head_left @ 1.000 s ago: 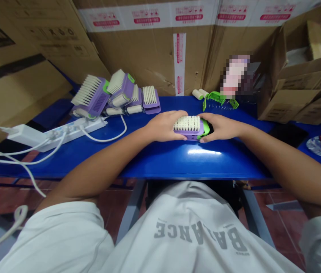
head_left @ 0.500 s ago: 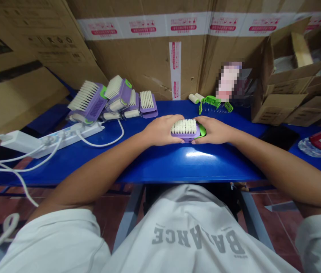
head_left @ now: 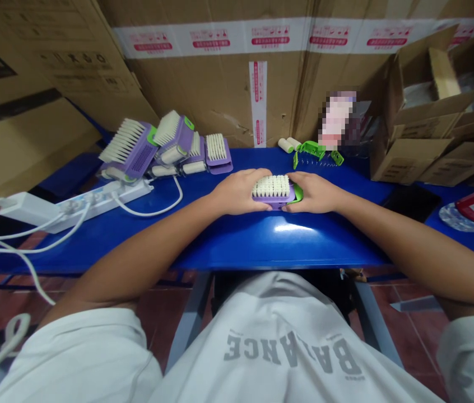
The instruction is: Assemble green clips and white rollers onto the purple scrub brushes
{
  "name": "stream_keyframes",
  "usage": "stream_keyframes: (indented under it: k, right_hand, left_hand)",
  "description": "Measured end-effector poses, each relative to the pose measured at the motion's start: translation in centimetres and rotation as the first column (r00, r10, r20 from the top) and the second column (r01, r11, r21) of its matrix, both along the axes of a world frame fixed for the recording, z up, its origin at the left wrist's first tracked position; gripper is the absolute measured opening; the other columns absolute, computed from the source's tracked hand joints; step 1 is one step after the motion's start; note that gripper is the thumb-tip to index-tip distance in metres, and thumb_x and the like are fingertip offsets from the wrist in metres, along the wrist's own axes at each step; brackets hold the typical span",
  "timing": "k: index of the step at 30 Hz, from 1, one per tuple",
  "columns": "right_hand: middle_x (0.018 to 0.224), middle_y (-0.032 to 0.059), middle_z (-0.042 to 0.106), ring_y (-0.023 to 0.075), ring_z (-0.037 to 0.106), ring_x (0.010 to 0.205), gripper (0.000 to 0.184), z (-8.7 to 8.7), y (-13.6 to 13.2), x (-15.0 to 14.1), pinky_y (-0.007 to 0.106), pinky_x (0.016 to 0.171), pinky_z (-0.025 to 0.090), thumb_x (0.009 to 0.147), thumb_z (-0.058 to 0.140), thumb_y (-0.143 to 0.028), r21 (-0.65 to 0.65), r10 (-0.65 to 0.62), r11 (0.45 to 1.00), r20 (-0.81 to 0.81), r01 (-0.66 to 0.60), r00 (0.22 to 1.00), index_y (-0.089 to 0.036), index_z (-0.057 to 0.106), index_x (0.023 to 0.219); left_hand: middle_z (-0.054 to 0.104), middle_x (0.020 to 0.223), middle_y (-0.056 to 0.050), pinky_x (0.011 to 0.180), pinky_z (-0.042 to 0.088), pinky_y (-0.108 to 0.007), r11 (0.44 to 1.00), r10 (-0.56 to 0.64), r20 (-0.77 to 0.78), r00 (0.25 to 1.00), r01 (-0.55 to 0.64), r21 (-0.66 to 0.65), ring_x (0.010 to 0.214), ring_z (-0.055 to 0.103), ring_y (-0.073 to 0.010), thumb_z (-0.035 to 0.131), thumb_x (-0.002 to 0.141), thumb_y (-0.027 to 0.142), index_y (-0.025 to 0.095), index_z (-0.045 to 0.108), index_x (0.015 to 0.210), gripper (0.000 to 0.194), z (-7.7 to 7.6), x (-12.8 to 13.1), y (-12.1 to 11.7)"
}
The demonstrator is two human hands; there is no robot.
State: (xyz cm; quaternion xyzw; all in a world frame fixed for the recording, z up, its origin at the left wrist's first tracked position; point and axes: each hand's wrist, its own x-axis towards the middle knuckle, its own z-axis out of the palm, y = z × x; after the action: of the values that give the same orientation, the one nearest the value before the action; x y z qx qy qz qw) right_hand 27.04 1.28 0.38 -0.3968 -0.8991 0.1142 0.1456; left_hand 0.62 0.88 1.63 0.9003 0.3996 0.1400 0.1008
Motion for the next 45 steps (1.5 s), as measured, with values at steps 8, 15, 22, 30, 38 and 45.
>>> stream_keyframes:
  k: [8,15,22,30,38,45]
  right_hand:
    - [0.112,0.0175,0.075,0.0376,0.071,0.098,0.063,-0.4,-0.2,-0.1,0.046,0.085,0.056,0.074,0.080,-0.059,0.035,-0.046,0.998,0.008,0.046,0.999,-0.016,0.067,0.118]
    - [0.107,0.0170,0.076,0.0359,0.071,0.093,0.054,-0.3,-0.4,-0.4,0.044,0.080,0.055,0.074,0.079,-0.055,0.030,-0.059,0.998,0.007,0.059,0.998,-0.017,0.066,0.110]
    - [0.108,0.0170,0.075,0.0367,0.070,0.094,0.057,0.0,-0.5,-0.6,0.043,0.080,0.053,0.071,0.080,-0.058,-0.017,-0.088,0.996,0.013,0.088,0.996,-0.018,0.066,0.109]
    - [0.108,0.0164,0.075,0.0357,0.071,0.095,0.063,-0.2,-0.4,-0.5,0.041,0.081,0.054,0.070,0.084,-0.060,-0.022,-0.106,0.994,-0.002,0.106,0.994,-0.016,0.069,0.112]
    - [0.131,0.0225,0.073,0.0430,0.070,0.117,0.092,-0.1,0.2,0.0,0.052,0.102,0.056,0.066,0.090,-0.066,-0.064,-0.069,0.995,0.019,0.070,0.997,-0.011,0.067,0.136]
    - [0.126,0.0154,0.077,0.0326,0.075,0.102,0.109,1.4,1.1,3.1,0.046,0.094,0.060,0.067,0.093,-0.063,-0.263,0.016,0.964,-0.038,-0.025,0.999,-0.015,0.056,0.158]
  left_hand:
    - [0.069,0.143,-0.010,0.109,0.052,-0.045,1.000,-0.008,0.018,1.000,0.008,0.015,0.131,0.066,-0.0350,0.082,0.077,0.056,0.025,0.057,0.144,0.078,-0.2,0.0,0.0]
    - [0.069,0.141,-0.012,0.109,0.052,-0.046,1.000,-0.010,0.027,1.000,0.010,0.018,0.129,0.066,-0.0357,0.082,0.077,0.056,0.022,0.057,0.143,0.078,-0.4,0.1,0.1]
    - [0.070,0.140,-0.011,0.108,0.052,-0.046,1.000,-0.018,0.020,1.000,0.017,0.025,0.129,0.066,-0.0354,0.082,0.079,0.055,0.023,0.057,0.143,0.076,-0.5,0.1,0.1]
    - [0.069,0.142,-0.013,0.110,0.052,-0.047,0.999,-0.012,0.026,1.000,0.011,0.033,0.131,0.065,-0.0367,0.082,0.079,0.057,0.020,0.058,0.144,0.079,-0.8,0.1,0.2]
    - [0.064,0.150,-0.014,0.119,0.047,-0.049,0.999,-0.044,0.051,0.998,0.044,0.010,0.139,0.061,-0.0366,0.086,0.077,0.057,0.022,0.054,0.149,0.086,-0.6,-0.1,0.3]
    - [0.048,0.166,-0.017,0.125,0.041,-0.048,0.989,-0.136,0.113,0.984,0.141,-0.041,0.150,0.051,-0.0386,0.088,0.070,0.070,0.024,0.037,0.164,0.116,1.2,-2.9,1.5]
